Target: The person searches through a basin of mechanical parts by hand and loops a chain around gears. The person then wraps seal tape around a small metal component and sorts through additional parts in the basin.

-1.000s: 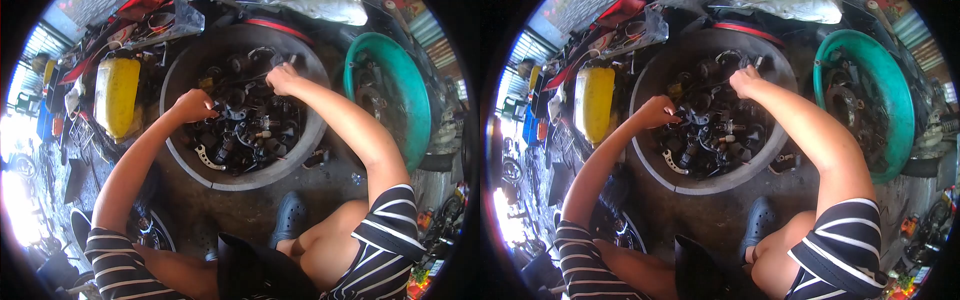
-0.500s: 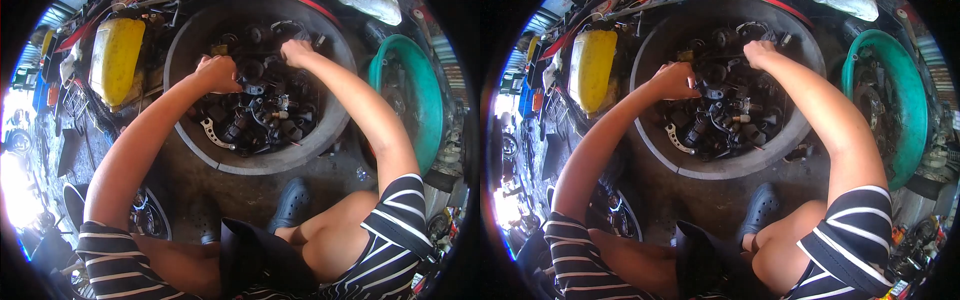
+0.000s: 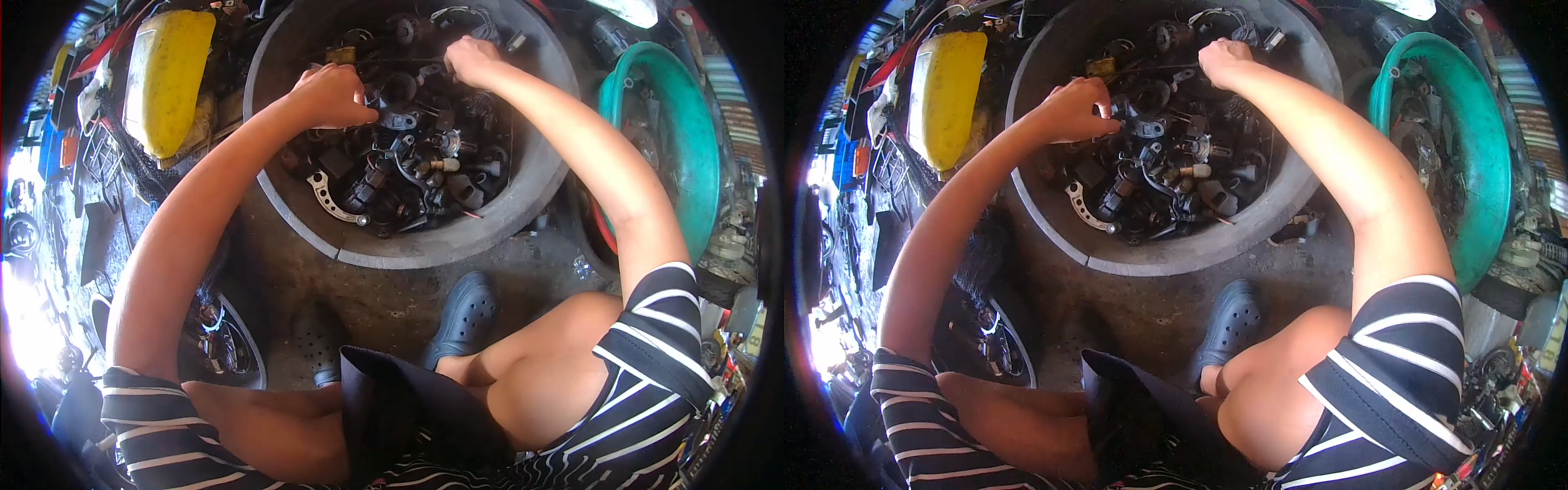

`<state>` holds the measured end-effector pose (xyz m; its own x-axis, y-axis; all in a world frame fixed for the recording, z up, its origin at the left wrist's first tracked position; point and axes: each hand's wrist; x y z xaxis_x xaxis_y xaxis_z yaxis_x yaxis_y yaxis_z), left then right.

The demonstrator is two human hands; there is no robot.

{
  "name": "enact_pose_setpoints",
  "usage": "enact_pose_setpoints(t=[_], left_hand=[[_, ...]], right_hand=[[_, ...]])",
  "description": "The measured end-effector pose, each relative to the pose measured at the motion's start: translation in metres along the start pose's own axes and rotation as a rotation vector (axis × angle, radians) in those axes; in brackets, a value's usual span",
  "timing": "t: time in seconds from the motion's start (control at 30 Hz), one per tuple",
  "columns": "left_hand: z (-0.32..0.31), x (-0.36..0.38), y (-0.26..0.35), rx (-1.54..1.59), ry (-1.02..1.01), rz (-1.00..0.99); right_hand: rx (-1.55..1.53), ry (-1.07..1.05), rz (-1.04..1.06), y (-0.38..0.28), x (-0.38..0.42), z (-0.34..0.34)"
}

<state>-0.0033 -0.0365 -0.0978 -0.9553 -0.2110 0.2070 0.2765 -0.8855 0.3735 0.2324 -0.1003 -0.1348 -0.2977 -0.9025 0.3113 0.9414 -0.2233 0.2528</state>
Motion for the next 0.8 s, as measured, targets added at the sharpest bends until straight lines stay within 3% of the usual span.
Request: enact_pose_setpoints(t=[0.03,0.27,0.37,0.43,0.57,0.77,0.8], left_hand=[[-0.002,0.002,-0.001,0.005,0.072,-0.02],[-0.003,0.016,-0.002,0.095,0.051,0.018],[0.003,0.025,0.0,0.013,-0.035,-0.007],[0.008,0.031,0.007,0.006,-0.065,0.071],[0.009,0.04,0.006,-0.006,-0.005,0.065],[0.02,0.043,0.013,-0.01,-0.18,0.127],[0.023,0.043,0.016,-0.016,-0.19,0.125]], right_hand=[[-0.001,0.002,0.001,-0.001,-0.001,-0.001],[-0.081,-0.015,-0.134,-0.012,0.005,-0.003],[-0.135,0.035,-0.219,-0.014,0.008,-0.005],[-0.194,-0.04,-0.24,-0.012,0.003,-0.004],[-0.109,-0.055,-0.211,-0.016,0.001,0.003],[-0.066,-0.239,-0.15,-0.007,0.011,0.039],[-0.092,-0.178,-0.119,-0.003,0.016,0.041]])
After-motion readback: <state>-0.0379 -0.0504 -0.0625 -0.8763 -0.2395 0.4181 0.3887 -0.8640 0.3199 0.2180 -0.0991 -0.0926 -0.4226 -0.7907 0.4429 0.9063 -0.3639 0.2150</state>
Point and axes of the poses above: each hand's wrist, its own x-axis away from the middle knuckle, its own z-axis out of the back of the hand, y = z × x, and after that the axes turned 11 degrees about -z, right-handed
